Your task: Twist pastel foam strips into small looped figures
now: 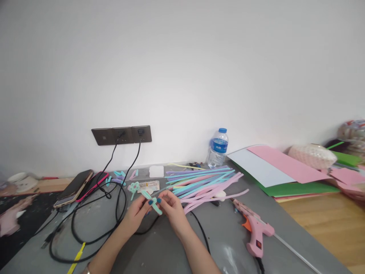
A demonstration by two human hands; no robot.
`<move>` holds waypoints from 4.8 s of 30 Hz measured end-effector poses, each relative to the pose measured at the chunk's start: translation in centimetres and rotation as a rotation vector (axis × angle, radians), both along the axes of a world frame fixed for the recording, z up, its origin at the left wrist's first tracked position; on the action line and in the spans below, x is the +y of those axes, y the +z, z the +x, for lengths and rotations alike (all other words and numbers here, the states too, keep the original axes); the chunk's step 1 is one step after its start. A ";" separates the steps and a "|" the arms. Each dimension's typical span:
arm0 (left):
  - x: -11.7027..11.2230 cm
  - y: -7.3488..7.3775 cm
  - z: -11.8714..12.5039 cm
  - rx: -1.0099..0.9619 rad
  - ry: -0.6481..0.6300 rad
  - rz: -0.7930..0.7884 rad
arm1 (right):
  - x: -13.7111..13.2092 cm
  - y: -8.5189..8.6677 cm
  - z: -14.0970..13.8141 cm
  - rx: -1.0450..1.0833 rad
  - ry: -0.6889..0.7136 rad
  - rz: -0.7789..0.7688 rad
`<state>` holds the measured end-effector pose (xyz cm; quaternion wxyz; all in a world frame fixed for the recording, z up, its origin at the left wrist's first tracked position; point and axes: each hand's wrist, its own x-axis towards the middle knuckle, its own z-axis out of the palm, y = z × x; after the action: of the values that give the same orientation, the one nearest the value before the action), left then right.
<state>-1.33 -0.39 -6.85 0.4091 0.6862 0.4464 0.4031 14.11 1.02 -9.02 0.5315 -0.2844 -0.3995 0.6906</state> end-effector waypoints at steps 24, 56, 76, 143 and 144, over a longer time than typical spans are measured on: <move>0.5 0.6 0.5 -0.141 -0.151 -0.231 | 0.0 -0.1 -0.1 -0.181 -0.056 0.227; 0.8 0.2 0.3 -0.216 0.065 -0.281 | -0.4 0.9 -0.1 -0.163 0.043 0.221; 0.2 1.1 -0.2 0.273 0.058 0.430 | -0.2 -0.1 0.0 -0.145 -0.079 0.040; 0.7 0.1 0.6 -0.136 0.157 -0.070 | 0.1 0.2 0.2 -0.253 -0.174 0.190; 0.7 0.0 0.6 -0.128 0.173 -0.059 | 0.0 0.2 0.1 -0.264 -0.198 0.208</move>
<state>-0.74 0.27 -6.86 0.4206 0.6057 0.4884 0.4665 14.22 1.04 -8.86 0.5663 -0.3540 -0.5050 0.5468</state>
